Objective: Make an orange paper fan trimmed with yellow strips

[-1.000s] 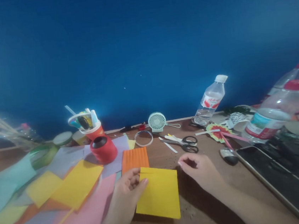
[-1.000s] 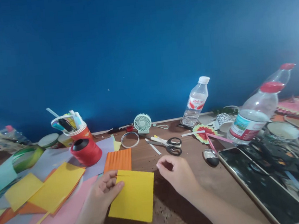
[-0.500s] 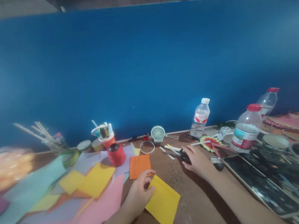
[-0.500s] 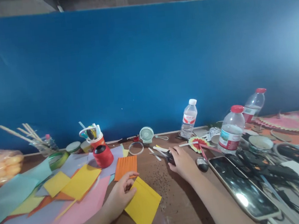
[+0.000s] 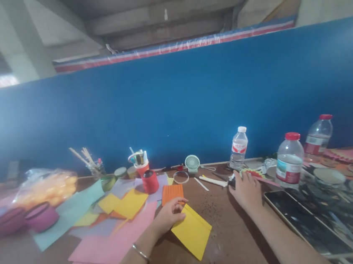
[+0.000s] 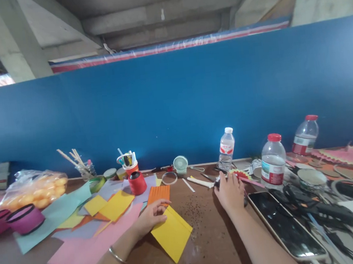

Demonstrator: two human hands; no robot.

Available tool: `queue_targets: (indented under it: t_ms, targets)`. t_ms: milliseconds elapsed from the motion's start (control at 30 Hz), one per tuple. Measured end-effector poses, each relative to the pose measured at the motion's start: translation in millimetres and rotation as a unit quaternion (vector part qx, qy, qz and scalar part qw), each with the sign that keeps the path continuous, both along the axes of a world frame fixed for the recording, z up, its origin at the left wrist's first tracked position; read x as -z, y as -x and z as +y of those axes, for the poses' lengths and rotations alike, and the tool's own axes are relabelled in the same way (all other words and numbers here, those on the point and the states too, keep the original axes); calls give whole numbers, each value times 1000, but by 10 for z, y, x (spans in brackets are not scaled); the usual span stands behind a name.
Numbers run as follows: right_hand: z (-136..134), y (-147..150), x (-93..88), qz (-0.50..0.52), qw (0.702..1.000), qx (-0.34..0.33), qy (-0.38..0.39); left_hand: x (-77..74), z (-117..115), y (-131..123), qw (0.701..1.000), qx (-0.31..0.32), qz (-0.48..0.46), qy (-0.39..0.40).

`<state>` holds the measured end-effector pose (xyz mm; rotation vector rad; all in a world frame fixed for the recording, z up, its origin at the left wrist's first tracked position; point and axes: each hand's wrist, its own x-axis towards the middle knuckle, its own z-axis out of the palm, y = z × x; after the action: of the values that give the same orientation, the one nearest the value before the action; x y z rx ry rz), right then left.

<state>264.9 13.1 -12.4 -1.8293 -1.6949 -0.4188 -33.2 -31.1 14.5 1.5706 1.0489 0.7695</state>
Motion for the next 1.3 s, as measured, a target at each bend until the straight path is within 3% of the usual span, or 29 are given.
queue_targets:
  t_ms: [167,233,533,733,1000,1300]
  targets:
    - [13,237,14,-96,983,-154,29,74,39,-71,999,1,24,-21]
    - [17,297,30,-113,975,-185,42,105,34,-91,999,-4,41,-31]
    - [-138,353,-6,-124,984,-127,36,128,-40,-181,985,-53,126,-101]
    - [-96,417,12,-134,987,-87,13,170,-21,-178,980,-59,136,-135]
    - [-83,421,24,-102,987,-123,-27,190,-94,-170,981,-95,92,-142]
    - [-86,426,31,-22,979,-202,-8,232,-31,-132,979,-181,36,-82]
